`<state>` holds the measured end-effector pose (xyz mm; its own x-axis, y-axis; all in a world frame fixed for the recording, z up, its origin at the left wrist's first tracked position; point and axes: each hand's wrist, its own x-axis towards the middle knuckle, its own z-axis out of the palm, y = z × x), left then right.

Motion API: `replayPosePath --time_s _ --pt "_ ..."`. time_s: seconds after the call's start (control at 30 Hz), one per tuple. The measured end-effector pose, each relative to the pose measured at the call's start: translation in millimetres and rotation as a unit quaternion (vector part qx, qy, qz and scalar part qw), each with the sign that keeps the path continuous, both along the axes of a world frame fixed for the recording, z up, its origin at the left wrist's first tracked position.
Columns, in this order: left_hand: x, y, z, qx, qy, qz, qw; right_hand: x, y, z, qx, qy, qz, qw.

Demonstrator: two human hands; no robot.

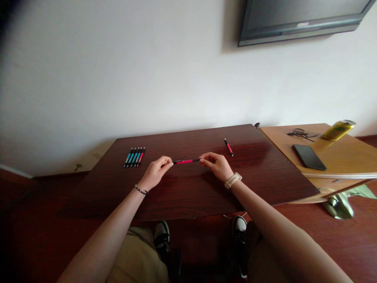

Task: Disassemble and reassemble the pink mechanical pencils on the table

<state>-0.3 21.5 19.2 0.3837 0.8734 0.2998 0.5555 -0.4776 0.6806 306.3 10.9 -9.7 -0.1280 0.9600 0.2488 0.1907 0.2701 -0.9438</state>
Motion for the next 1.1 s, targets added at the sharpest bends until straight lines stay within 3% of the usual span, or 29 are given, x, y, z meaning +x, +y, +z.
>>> replayPosePath --time_s 0.33,0.57,0.8,1.1 --pt "0 2 2.7 -0.116 -0.073 -0.013 0.99 -2 -6 8.0 0.055 -0.039 -0.03 0.997" --pt "-1 4 3.5 -0.137 -0.079 -0.016 0.987 -1 -9 7.3 0.089 -0.061 -0.043 0.993" --pt "-2 9 -6.3 -0.171 -0.136 -0.021 0.976 -3 -11 10.8 0.123 -0.066 -0.045 0.989" --pt "0 5 -5.7 -0.141 -0.157 -0.032 0.977 -1 -7 6.8 0.09 -0.032 -0.071 0.993"
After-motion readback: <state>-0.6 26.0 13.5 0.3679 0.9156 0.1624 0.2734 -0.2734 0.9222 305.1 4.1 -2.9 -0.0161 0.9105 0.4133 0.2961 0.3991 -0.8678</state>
